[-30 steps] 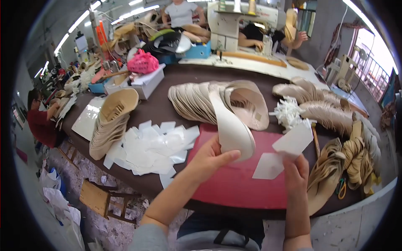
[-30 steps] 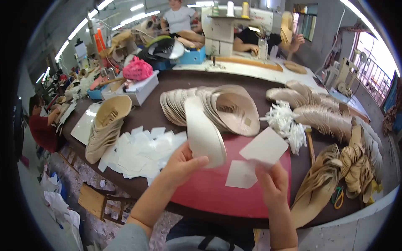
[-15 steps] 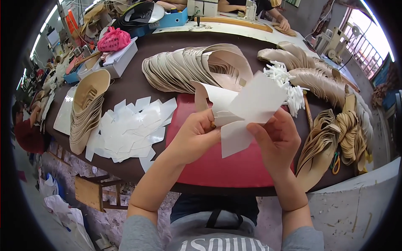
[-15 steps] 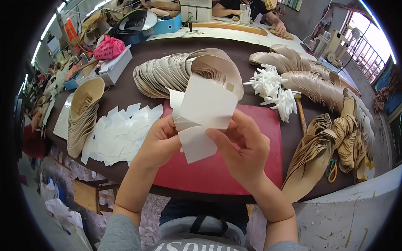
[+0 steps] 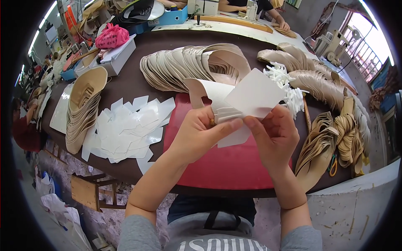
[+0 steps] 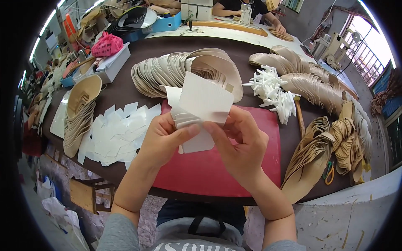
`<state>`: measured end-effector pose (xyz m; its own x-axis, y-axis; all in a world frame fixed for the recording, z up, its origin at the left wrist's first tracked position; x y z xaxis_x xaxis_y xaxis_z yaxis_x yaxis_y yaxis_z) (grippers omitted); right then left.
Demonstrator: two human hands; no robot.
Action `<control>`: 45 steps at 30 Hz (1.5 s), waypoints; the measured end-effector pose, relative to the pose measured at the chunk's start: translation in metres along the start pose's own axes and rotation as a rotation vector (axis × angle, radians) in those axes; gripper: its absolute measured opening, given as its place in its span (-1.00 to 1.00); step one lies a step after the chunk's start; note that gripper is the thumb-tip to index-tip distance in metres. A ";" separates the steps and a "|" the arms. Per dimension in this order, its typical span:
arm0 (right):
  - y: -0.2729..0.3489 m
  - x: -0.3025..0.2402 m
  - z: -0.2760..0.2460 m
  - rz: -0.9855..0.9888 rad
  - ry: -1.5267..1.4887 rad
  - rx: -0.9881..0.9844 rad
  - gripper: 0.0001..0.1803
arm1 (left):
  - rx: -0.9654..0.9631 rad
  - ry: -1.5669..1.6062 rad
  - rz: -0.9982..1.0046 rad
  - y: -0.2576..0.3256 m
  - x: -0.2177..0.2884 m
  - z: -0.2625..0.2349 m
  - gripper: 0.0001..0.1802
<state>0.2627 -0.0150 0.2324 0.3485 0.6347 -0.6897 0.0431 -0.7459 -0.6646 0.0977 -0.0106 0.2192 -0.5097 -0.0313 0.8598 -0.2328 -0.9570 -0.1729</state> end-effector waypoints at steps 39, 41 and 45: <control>0.003 0.013 -0.029 0.360 -0.139 -0.313 -0.87 | 0.287 -0.439 0.016 0.015 -0.012 0.000 -0.78; 0.008 0.012 -0.022 0.353 -0.119 -0.303 -0.88 | 0.263 -0.465 0.012 0.017 -0.011 -0.001 -0.79; 0.012 0.013 -0.015 0.328 -0.045 -0.265 -0.90 | 0.181 -0.535 0.003 0.016 -0.006 0.005 -0.82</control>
<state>0.2819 -0.0184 0.2194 0.3433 0.3585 -0.8681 0.1779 -0.9324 -0.3147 0.1008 -0.0273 0.2136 -0.0082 -0.1310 0.9914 -0.0620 -0.9894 -0.1312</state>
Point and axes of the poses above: each hand's wrist, its own y-axis away from the middle knuckle, its own z-axis out of the palm, x = y × z, the point moved 1 cm from there along -y, towards the middle knuckle, and after that the axes turned 10 degrees about y, right-handed, at the moved point
